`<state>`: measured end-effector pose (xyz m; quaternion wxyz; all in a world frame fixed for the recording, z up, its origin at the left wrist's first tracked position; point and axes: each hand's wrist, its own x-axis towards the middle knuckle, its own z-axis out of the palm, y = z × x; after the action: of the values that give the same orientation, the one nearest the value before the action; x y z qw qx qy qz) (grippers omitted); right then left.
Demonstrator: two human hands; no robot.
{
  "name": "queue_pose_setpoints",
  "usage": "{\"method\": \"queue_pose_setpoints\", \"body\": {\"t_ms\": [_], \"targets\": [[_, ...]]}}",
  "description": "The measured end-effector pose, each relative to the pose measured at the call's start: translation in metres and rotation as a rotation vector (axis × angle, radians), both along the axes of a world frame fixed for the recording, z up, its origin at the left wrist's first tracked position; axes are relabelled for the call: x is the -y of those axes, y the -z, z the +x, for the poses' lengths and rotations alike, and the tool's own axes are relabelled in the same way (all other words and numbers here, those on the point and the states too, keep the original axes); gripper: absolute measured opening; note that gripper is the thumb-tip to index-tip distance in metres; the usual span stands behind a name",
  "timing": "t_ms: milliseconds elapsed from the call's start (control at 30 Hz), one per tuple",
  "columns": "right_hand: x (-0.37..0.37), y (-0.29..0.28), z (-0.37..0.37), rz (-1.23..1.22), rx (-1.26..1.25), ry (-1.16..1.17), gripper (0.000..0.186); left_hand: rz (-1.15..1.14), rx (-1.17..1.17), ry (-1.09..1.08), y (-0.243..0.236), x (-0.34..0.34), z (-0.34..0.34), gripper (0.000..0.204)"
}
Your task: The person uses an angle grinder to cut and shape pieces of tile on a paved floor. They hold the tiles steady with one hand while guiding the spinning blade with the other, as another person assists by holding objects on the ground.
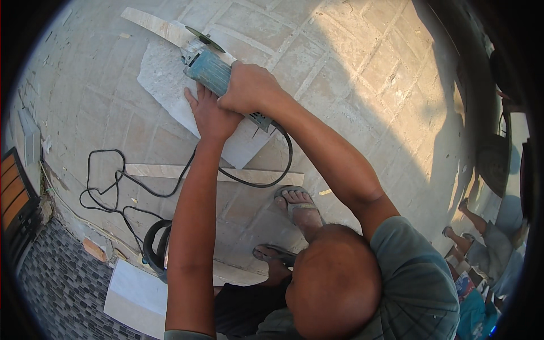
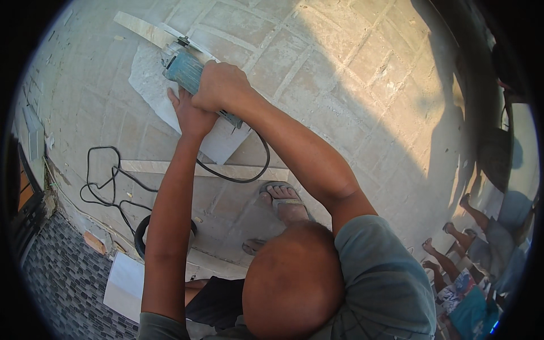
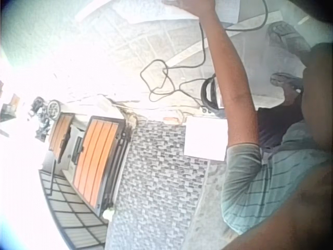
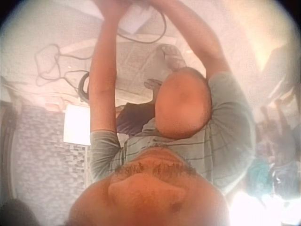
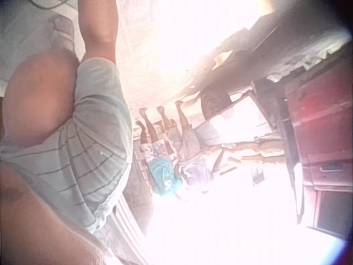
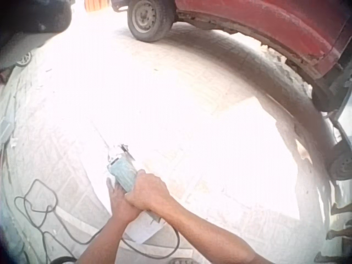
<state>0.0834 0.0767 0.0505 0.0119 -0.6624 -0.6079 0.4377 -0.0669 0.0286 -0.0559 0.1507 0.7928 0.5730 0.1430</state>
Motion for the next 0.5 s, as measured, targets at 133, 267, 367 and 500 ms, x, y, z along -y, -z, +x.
{"method": "queue_pose_setpoints", "body": {"t_ms": [133, 267, 367, 500], "targets": [[0.002, 0.004, 0.003, 0.014, -0.022, 0.0, 0.058, 0.003, -0.025, 0.005, 0.001, -0.001, 0.001, 0.074], [0.004, 0.01, 0.004, 0.053, -0.028, 0.01, 0.063, 0.003, -0.048, 0.02, 0.002, -0.001, 0.001, 0.075], [0.006, 0.007, 0.005, 0.028, -0.034, 0.003, 0.063, 0.007, -0.048, 0.02, 0.003, 0.0, -0.001, 0.077], [0.007, 0.007, 0.005, 0.027, -0.025, 0.009, 0.063, 0.023, -0.05, 0.016, 0.007, -0.002, -0.002, 0.078]]}}
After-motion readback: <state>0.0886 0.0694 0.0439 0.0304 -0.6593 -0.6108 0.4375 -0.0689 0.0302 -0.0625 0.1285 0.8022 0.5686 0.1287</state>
